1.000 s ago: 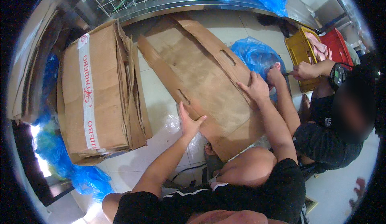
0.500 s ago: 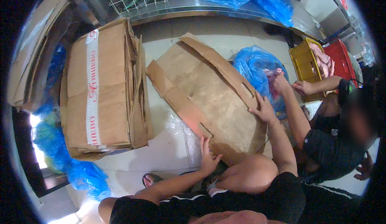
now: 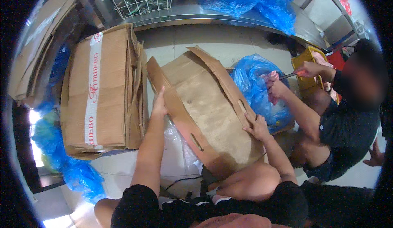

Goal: The person folds and organizes various flat cardboard boxes by hand, stacking them together on the floor.

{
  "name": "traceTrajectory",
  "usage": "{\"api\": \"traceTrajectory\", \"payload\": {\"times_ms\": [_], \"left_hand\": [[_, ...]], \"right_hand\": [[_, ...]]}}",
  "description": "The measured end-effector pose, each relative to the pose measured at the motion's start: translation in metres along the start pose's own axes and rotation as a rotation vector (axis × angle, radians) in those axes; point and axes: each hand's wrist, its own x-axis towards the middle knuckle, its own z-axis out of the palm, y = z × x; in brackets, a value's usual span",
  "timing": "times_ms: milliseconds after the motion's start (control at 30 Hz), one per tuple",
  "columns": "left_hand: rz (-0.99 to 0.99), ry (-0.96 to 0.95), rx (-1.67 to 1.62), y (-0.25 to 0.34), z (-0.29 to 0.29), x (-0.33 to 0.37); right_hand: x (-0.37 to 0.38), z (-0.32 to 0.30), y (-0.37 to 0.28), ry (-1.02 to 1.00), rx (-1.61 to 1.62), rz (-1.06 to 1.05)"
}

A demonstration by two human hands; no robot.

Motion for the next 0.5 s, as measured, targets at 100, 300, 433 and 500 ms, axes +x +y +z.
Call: {"api": "traceTrajectory", "payload": {"times_ms": [100,300,433,500], "left_hand": [[0.168,0.045,0.169,-0.009,0.005,0.003],[0.635,0.016,0.465,-0.008,0.009,-0.018],[0.773,-0.100,0.995,0.005,-0.007,-0.034],[0.856,-0.211,1.185,0.016,-0.011,-0.044]], "right_hand": [[-0.003,0.002,0.007,0.018,0.023,-0.003],[-0.002,-0.006,0.000,0.083,0.125,-0.071],[0.031,-0.006,-0.022,0.087,0.025,-0.156],[0.057,-0.011,-0.046,0.034,0.003,-0.176]]}}
